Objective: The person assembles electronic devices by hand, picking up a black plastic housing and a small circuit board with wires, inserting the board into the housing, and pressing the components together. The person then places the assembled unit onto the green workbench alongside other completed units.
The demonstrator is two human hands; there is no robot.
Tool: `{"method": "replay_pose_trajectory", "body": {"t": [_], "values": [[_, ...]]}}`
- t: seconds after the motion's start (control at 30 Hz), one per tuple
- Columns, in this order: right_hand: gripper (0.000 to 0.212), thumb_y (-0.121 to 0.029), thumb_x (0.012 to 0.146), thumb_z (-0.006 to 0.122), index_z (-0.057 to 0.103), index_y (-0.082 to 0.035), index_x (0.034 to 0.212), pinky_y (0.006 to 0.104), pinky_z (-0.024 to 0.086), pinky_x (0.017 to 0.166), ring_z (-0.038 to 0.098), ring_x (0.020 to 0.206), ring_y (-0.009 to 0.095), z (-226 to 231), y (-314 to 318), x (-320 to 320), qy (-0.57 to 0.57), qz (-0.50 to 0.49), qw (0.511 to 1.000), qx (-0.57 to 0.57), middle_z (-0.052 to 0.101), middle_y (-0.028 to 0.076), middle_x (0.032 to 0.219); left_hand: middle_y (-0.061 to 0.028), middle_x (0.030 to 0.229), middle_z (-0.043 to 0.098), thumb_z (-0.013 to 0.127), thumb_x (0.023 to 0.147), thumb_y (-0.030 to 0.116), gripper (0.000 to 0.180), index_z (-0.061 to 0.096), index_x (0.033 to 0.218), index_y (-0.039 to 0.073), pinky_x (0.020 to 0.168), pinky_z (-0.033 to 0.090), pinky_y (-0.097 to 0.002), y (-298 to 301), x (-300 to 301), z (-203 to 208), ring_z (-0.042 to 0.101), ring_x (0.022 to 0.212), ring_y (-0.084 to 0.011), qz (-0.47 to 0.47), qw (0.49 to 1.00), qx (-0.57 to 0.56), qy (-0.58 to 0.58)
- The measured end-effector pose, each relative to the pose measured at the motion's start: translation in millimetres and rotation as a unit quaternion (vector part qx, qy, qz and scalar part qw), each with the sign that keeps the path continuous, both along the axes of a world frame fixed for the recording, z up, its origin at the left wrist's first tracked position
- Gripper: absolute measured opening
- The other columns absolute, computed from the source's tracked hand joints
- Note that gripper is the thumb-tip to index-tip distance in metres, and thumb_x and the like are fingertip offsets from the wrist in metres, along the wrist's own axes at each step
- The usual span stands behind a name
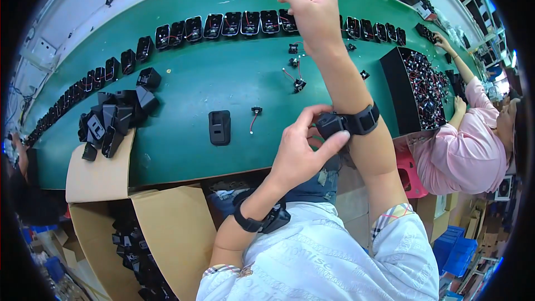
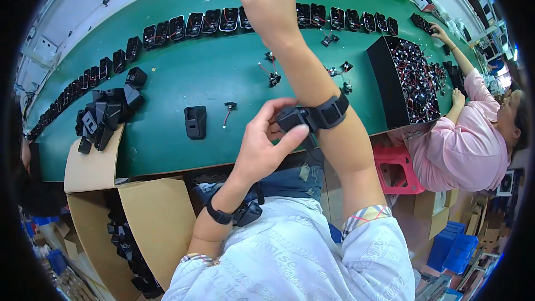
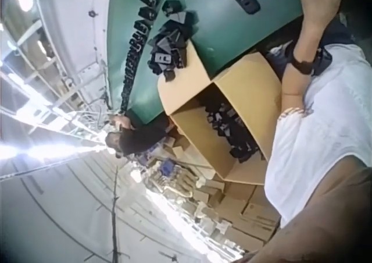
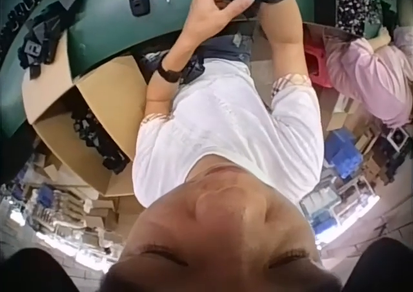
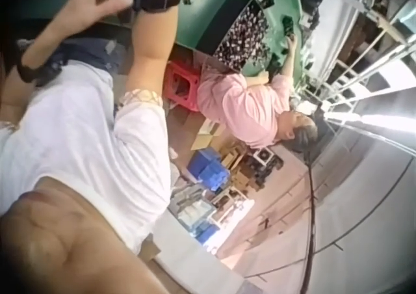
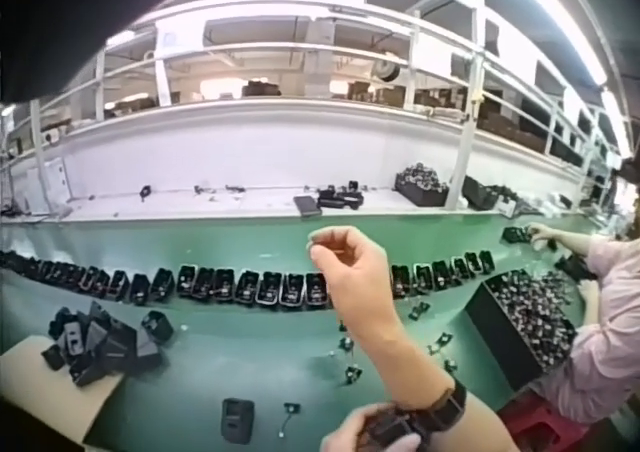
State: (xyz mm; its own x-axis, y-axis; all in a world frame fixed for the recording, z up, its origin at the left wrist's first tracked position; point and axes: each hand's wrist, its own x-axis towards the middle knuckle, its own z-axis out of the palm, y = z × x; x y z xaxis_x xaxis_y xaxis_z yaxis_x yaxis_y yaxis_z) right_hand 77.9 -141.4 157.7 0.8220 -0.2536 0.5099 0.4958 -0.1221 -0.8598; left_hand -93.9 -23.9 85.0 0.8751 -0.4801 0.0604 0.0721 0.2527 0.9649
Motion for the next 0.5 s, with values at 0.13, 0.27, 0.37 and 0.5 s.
{"method": "replay_pose_trajectory", "body": {"t": [0.13, 0.27, 0.37, 0.5], "values": [[0.011, -0.008, 0.093, 0.067, 0.07, 0.0, 0.1, 0.0253, 0.052, 0.071, 0.065, 0.077, 0.009, -5, 3, 2, -0.04, -0.088, 0.993, -0.067, 0.071, 0.004, 0.086, -0.0156, 0.114, 0.068, 0.081, 0.091, 0.026, 0.06, 0.052, 0.13, -0.009, 0.075, 0.057, -0.0263, -5, -4, 13, 0.069, 0.087, -0.0117, -0.05, 0.996, -0.029, 0.065], [0.01, -0.003, 0.088, 0.064, 0.066, -0.001, 0.098, 0.035, 0.053, 0.071, 0.068, 0.076, 0.027, -2, 15, -4, -0.162, -0.166, 0.94, -0.252, 0.069, 0.012, 0.086, -0.0106, 0.1, 0.064, 0.079, 0.093, 0.026, 0.045, 0.05, 0.111, -0.003, 0.065, 0.059, -0.0254, -12, -3, 12, 0.068, 0.082, -0.0112, -0.044, 0.985, -0.089, 0.14], [0.016, -0.007, 0.084, 0.067, 0.07, -0.009, 0.099, 0.0355, 0.054, 0.074, 0.068, 0.082, 0.023, -26, 1, 21, -0.237, -0.212, 0.861, -0.397, 0.07, 0.005, 0.09, -0.0081, 0.095, 0.062, 0.079, 0.093, 0.025, 0.041, 0.047, 0.105, 0.001, 0.065, 0.059, -0.0258, -20, -5, 15, 0.067, 0.082, -0.0109, -0.042, 0.989, -0.087, 0.109], [0.019, -0.006, 0.08, 0.068, 0.067, -0.011, 0.098, 0.0372, 0.053, 0.075, 0.066, 0.085, 0.024, -43, 14, 20, -0.298, -0.192, 0.786, -0.506, 0.067, 0.003, 0.09, -0.0072, 0.092, 0.06, 0.08, 0.09, 0.022, 0.04, 0.047, 0.099, 0.002, 0.065, 0.057, -0.0266, -20, -3, 28, 0.065, 0.08, -0.0096, -0.002, 1.0, -0.01, 0.003]]}}
